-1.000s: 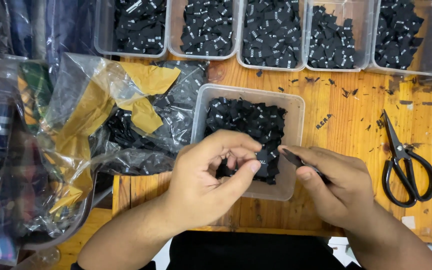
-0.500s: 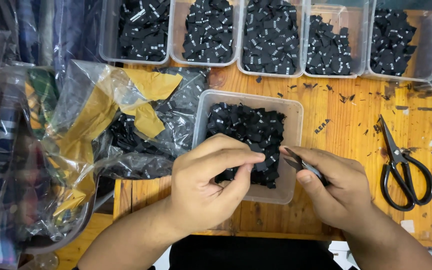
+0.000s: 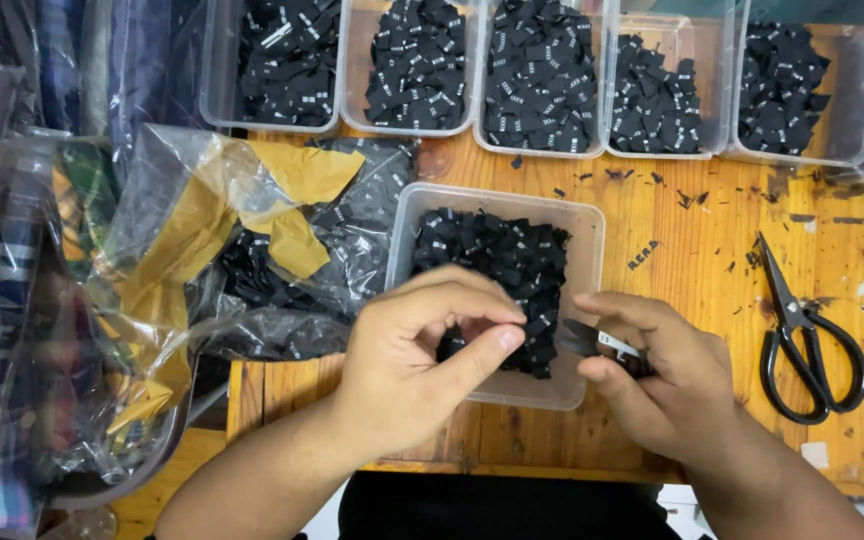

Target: Trimming excess material or flash from small black plastic size tags using hand snips at a workbench.

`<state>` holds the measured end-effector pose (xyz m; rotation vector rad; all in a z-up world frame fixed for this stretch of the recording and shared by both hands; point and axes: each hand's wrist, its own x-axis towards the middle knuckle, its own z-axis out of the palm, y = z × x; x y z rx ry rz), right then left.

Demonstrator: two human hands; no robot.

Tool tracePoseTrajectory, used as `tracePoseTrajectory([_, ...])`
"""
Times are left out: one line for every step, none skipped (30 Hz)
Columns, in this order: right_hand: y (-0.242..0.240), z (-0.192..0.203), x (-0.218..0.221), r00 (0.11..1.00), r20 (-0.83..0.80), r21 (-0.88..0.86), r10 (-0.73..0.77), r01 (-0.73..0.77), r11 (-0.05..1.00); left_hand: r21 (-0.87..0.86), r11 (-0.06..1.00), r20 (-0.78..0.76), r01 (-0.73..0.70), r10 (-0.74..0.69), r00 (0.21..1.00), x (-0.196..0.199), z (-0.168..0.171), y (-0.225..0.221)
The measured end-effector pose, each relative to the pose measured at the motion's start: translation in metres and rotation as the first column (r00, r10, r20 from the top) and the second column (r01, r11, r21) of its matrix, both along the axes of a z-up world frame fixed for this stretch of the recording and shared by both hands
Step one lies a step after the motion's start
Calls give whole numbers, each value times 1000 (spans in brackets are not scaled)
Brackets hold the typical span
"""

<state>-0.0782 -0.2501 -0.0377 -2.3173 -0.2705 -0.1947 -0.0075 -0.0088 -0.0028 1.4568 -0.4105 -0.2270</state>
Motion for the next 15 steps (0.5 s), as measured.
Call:
tracePoseTrajectory([-1,-1,-1,1000,-13,4,-15,15,1000,-17,1000,-65,20,-21,998,-1,-1,0])
tracePoseTrajectory([-1,-1,-2,1000,-15,4,-15,15,1000,-17,1000,-66,21,-22,998,-1,-1,-1])
tracePoseTrajectory([0,-1,-3,996,-71,46,-55,58,997,11,1000,-63,11,-11,998,-1,-1,-1])
tracePoseTrajectory([0,-1,-4,987,-131,85,-94,105,991,39,999,-60,4,-1,998,-2,-1,-2])
tracePoseTrajectory([2,5,-1,986,-134,84,-96,108,991,39,999,-64,6,-3,998,-4,-1,-2])
tracePoseTrajectory([5,10,2,990,-134,158,-31,52,986,59,998,-41,5,-2,999,-6,-1,-3])
tracePoseTrajectory([8,15,5,991,-129,231,33,-2,973,79,997,-19,3,-2,1000,-8,-1,-3])
tracePoseTrajectory([11,17,5,991,-131,230,31,0,973,78,997,-21,6,-4,1000,-8,-2,-4])
tracePoseTrajectory([14,19,5,986,-161,273,33,13,962,69,997,7,20,-20,1000,-9,-2,-4])
tracePoseTrajectory([17,21,5,981,-189,317,35,27,948,61,998,35,34,-36,999,-10,-2,-5])
tracePoseTrajectory([18,23,6,981,-190,317,32,30,948,61,997,34,37,-39,999,-10,-3,-5])
tracePoseTrajectory([20,24,8,984,-167,317,58,-2,948,100,993,109,57,-68,992,-10,-3,-5])
tracePoseTrajectory([22,25,9,986,-143,317,84,-35,948,140,987,182,74,-100,978,-10,-3,-5])
tracePoseTrajectory([21,25,9,986,-144,318,82,-33,948,141,987,181,77,-102,978,-10,-5,-5])
tracePoseTrajectory([21,25,9,986,-149,289,77,-31,957,142,986,211,84,-113,971,-10,-6,-5])
